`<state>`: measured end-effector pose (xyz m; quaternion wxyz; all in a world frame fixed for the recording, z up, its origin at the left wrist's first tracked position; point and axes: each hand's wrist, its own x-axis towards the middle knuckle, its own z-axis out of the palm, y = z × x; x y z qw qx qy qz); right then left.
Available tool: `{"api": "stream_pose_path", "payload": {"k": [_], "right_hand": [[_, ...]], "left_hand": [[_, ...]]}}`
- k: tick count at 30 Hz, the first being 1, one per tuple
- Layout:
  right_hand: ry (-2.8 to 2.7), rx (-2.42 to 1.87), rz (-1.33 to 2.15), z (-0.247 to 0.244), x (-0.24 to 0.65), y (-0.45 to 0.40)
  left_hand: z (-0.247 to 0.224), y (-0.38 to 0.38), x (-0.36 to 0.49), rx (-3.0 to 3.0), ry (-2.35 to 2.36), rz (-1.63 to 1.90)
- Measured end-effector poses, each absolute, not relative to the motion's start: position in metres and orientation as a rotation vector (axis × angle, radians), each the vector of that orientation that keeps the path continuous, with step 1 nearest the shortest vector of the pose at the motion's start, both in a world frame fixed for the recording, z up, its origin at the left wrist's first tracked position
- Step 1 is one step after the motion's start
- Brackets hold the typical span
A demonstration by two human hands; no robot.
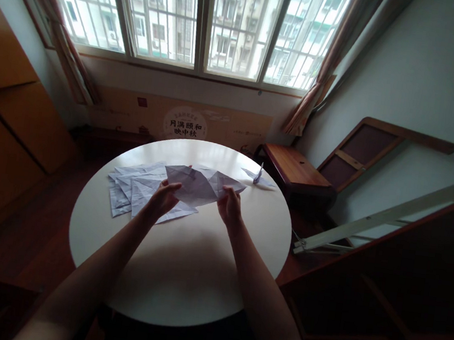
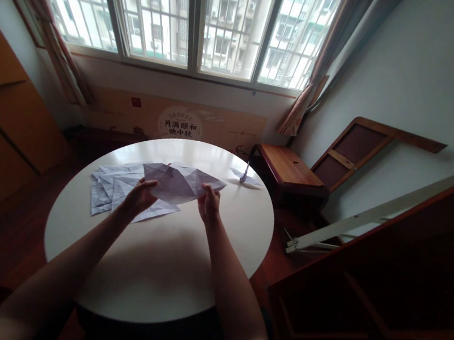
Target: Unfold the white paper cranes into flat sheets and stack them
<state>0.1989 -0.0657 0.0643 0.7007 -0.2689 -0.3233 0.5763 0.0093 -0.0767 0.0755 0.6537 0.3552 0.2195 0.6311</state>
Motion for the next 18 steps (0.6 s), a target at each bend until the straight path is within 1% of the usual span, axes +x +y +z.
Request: {"api": "stream_pose_path", "payload": {"k": [3, 7, 10, 14, 18], "right_hand": [[-0.704, -0.611, 1.263, 0.064, 0.203, -0.062], [-0.76, -0.553, 1.361, 0.069, 0.212, -0.064], [-0.813, -0.578, 1.453, 0.073, 0.219, -0.069], [-0.807, -0.555, 1.512, 0.078, 0.225, -0.074], [-0.811, -0.513, 1.579, 0.078, 0.223, -0.074]], "left_hand": [[0.078, -0.076, 0.005, 0.821, 0.449, 1.429], [0.081, -0.071, -0.004, 0.74, 0.499, 1.364], [0.077, -0.064, -0.007, 0.673, 0.569, 1.182], [0.066, -0.064, -0.005, 0.696, 0.653, 0.832], [0.061, -0.072, 0.002, 0.745, 0.628, 0.727]]}}
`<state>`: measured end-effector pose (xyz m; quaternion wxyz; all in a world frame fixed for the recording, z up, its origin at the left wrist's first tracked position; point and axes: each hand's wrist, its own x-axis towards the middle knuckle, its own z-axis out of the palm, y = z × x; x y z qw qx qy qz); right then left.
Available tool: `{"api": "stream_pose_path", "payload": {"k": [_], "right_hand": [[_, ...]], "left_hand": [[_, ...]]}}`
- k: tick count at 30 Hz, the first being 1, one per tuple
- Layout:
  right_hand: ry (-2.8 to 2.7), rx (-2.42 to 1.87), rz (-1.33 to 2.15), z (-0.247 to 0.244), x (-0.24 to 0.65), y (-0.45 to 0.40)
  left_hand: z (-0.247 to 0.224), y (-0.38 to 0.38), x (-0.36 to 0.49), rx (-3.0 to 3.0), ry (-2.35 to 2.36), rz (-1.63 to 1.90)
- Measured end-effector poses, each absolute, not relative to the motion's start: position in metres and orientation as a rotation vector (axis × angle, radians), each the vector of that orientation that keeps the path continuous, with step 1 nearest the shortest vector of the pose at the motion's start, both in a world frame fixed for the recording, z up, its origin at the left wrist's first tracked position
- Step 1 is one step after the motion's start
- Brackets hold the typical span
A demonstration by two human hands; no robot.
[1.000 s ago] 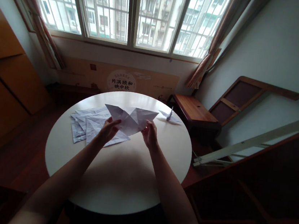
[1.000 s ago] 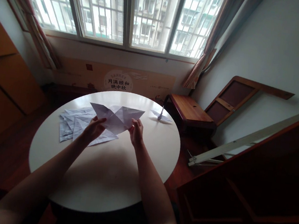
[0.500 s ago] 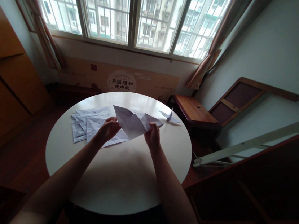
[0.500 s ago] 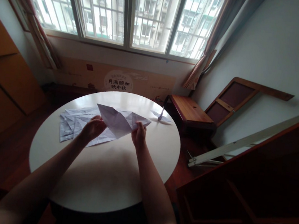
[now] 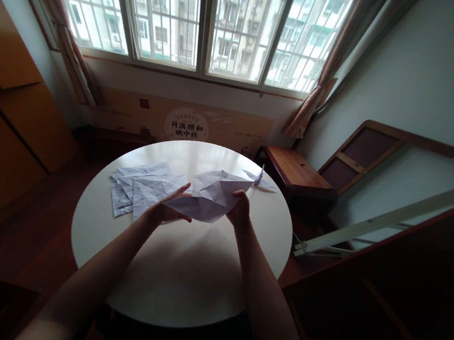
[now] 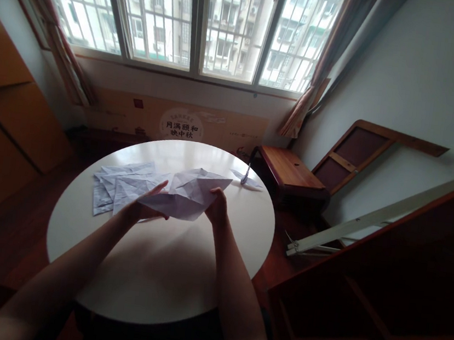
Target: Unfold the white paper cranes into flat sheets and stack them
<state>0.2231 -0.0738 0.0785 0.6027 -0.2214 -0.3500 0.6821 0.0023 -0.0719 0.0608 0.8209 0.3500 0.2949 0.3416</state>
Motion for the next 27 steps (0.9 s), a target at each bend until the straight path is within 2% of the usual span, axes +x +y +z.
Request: {"api": "stream_pose_path", "payload": {"k": [10, 19, 27], "right_hand": [[-0.794, -0.498, 1.549, 0.075, 0.217, -0.073], [-0.831, -0.548, 1.411, 0.072, 0.214, -0.069], [-0.921, -0.79, 1.35, 0.065, 0.216, -0.066]], "left_hand": [[0.061, -0.072, 0.001, 0.876, 0.754, 0.924], [0.07, -0.078, 0.01, 0.998, 0.521, 1.008], [0.066, -0.078, 0.011, 0.92, 0.482, 1.157]]}}
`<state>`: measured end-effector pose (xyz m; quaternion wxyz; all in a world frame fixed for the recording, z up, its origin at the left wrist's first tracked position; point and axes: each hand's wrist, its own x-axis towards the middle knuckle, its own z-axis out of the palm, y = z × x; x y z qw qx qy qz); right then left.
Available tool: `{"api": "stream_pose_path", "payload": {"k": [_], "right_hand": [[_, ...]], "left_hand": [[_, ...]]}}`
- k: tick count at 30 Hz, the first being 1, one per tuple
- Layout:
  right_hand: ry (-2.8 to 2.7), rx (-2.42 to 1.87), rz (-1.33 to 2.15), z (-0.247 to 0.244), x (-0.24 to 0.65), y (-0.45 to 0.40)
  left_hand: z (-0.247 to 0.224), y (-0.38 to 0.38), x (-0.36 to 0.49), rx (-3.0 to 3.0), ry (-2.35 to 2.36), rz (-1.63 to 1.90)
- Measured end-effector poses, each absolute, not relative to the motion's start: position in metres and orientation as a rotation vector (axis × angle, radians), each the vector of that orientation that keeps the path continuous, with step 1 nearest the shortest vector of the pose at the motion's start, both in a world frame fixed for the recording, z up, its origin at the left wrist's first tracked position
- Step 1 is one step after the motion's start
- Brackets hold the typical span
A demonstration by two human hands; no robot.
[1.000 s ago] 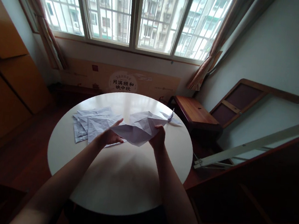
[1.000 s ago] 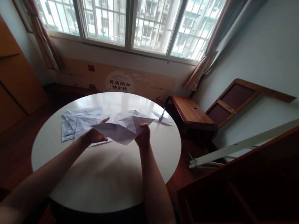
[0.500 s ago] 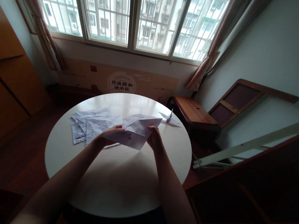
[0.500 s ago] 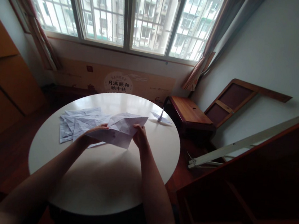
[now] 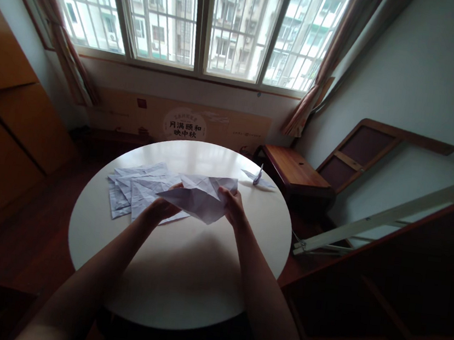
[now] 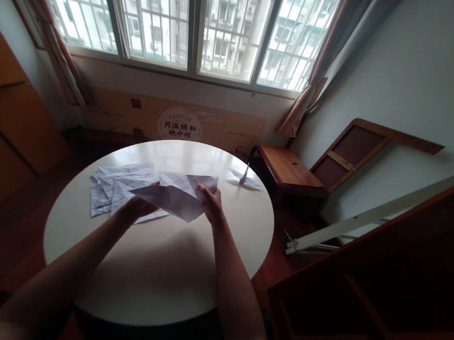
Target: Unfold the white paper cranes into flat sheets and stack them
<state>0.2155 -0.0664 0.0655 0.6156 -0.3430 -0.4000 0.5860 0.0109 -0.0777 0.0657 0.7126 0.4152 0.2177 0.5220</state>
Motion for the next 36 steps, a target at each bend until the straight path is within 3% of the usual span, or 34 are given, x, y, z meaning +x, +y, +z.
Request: {"api": "stream_pose_path", "payload": {"k": [11, 36], "right_hand": [[-1.099, -0.985, 1.214, 0.056, 0.207, -0.062], [-1.029, -0.855, 1.357, 0.056, 0.211, -0.06]], "left_hand": [[0.054, -0.069, 0.015, 0.855, 0.549, 1.29], [0.048, -0.062, 0.007, 0.839, 0.73, 1.338]]}}
